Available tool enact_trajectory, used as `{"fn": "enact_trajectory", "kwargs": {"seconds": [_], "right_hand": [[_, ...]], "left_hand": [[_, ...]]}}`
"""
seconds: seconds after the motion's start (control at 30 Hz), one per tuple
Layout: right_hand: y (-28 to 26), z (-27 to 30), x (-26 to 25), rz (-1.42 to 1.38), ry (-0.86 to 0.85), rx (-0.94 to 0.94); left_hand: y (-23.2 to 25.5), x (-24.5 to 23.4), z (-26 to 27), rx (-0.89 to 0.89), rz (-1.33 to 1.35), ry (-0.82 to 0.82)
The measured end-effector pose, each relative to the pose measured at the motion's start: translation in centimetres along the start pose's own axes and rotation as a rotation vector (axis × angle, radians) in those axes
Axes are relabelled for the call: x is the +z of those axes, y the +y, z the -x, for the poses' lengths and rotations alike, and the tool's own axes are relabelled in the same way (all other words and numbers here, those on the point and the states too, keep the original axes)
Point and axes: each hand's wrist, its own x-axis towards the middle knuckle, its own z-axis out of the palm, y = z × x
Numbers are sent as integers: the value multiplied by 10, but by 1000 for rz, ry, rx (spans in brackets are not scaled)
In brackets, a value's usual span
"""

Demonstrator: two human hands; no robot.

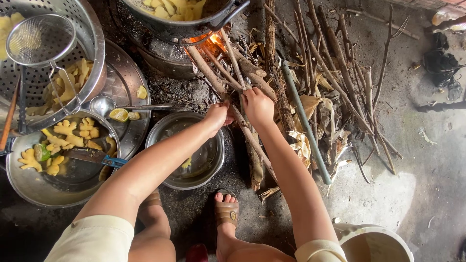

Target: The person stirs yellow food items in a pot over a wood fire using chopsticks, then adds more pieces from a colander. They adjust the firewood and later use a knife to cut yellow pieces over a bowl.

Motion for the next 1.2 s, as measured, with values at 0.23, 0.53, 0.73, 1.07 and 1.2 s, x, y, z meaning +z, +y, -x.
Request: {"fn": "enact_trajectory", "kwargs": {"seconds": [0.23, 0.53, 0.73, 1.07, 1.2], "right_hand": [[-20, -12, -38, -70, 218, 14], [-37, -31, -3, -175, 220, 191], [-92, -78, -13, -269, 219, 337], [-124, -67, -135, -707, -209, 374], [-38, -5, -76, -607, -170, 503]], "left_hand": [[7, -1, 13, -14, 19, -5], [-9, -7, -6, -18, 56, 0], [-27, -11, -29, -28, 75, -60], [0, -20, -2, -55, 18, -38], [11, -11, 12, -55, 15, -25]]}}
